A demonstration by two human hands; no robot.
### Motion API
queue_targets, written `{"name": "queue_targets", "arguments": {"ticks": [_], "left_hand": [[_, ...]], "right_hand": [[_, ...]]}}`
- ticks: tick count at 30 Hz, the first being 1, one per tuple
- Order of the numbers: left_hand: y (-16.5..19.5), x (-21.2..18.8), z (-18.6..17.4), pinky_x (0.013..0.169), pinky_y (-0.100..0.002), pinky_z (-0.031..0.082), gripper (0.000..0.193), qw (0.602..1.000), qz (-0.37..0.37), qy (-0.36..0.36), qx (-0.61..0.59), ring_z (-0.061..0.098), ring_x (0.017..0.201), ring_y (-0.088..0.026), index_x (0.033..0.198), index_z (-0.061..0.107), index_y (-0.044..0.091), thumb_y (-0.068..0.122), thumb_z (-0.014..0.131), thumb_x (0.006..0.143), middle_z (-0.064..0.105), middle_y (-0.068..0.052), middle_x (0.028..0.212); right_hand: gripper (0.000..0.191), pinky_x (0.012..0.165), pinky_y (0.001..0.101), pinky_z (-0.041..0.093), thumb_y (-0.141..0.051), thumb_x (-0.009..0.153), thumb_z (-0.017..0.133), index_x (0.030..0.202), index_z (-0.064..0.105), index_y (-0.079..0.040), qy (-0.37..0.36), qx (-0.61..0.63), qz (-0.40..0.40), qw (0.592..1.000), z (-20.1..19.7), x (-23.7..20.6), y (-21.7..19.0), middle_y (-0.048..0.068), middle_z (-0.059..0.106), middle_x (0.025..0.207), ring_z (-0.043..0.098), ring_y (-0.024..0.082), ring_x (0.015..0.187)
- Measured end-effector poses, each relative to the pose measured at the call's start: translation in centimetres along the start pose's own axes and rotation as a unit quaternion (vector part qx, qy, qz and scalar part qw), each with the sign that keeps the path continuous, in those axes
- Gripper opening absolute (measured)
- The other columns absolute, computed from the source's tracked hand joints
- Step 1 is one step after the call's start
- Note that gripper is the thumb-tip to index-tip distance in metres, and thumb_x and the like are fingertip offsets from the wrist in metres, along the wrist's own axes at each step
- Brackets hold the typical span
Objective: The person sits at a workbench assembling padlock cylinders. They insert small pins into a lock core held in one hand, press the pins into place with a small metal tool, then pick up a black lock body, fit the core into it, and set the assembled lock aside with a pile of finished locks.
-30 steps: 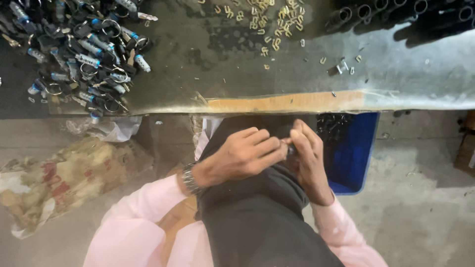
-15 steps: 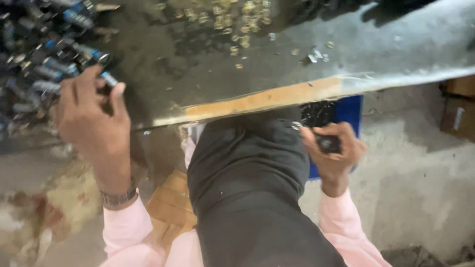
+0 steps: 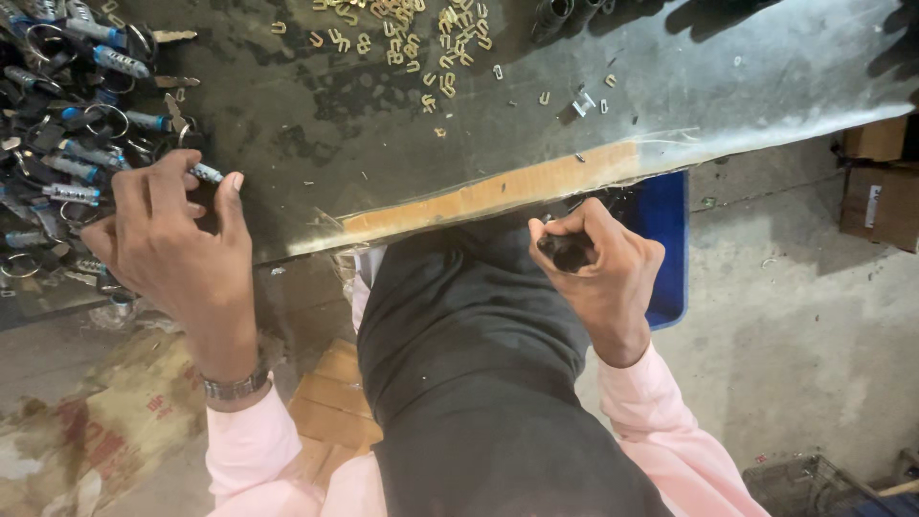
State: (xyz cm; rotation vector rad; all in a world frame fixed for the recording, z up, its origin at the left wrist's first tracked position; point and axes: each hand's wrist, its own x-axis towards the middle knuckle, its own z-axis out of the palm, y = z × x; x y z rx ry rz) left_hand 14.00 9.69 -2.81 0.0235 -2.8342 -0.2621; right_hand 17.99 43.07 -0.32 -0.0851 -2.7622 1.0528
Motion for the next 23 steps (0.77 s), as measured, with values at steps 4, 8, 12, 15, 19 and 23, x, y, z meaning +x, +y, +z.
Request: {"name": "queue_targets", "arguments": {"ticks": [4,8,12,15,19,23], "left_hand": [[0.1,0.4,0.4,0.093,-0.036,0.037,0.027,1.0,0.003,0.027,0.011,0.056,0.088,-0.019,0.113,0.068,0.013,0.013,0.082,0.09,0.063,0.0,0.097],[-0.1,0.9,0.2,0.079,-0.033,0.046,0.02,0.996,-0.032,0.054,-0.07,0.063,0.083,-0.017,0.107,0.068,0.009,0.001,0.074,0.089,0.063,-0.002,0.097],[-1.1,2.0,-1.2,0.069,-0.029,0.048,0.022,0.986,-0.026,0.121,-0.112,0.065,0.079,-0.016,0.108,0.069,0.005,-0.005,0.065,0.089,0.064,-0.006,0.1],[0.0,2.3,-2.1,0.067,-0.029,0.049,0.016,0.969,-0.04,0.174,-0.171,0.065,0.081,-0.016,0.109,0.068,0.003,-0.003,0.064,0.095,0.064,-0.007,0.099],[4.9,0.7,-2.6,0.072,-0.032,0.049,0.008,0.962,0.008,0.137,-0.236,0.063,0.081,-0.017,0.107,0.067,0.005,0.0,0.065,0.101,0.065,-0.007,0.098],[12.7,-0.4,1.1,0.074,-0.027,0.053,0.015,0.922,0.084,0.0,-0.378,0.066,0.08,-0.016,0.107,0.068,0.012,0.01,0.07,0.092,0.069,-0.007,0.102]], "right_hand": [[0.03,0.052,0.025,0.04,-0.01,0.084,0.091,0.082,0.062,-0.003,-0.009,-0.008,0.028,1.0,0.1,-0.6,0.7,0.004,0.064,0.068,0.052,0.011,0.052],[0.029,0.059,0.0269,0.047,-0.018,0.088,0.09,0.088,0.064,-0.005,-0.014,-0.023,0.041,0.999,-1.4,-2.3,3.2,0.006,0.064,0.074,0.059,0.012,0.062],[0.048,0.059,0.0307,0.045,-0.026,0.08,0.091,0.11,0.063,-0.003,-0.033,-0.094,0.132,0.986,-3.6,-2.9,7.3,0.007,0.062,0.073,0.057,0.012,0.063],[0.063,0.059,0.035,0.044,-0.035,0.081,0.095,0.127,0.065,-0.004,-0.021,-0.17,0.173,0.97,-4.9,-3.4,9.1,0.007,0.055,0.066,0.051,0.018,0.059],[0.059,0.067,0.036,0.042,-0.041,0.084,0.089,0.128,0.066,-0.008,0.113,-0.045,0.081,0.989,-3.3,-4.0,6.3,0.01,0.054,0.09,0.052,0.024,0.075],[0.091,0.119,0.0489,0.035,-0.074,0.092,0.062,0.149,0.041,-0.007,0.097,0.035,-0.133,0.986,-0.7,-1.9,-1.1,0.015,0.042,0.148,0.039,0.032,0.144]]}}
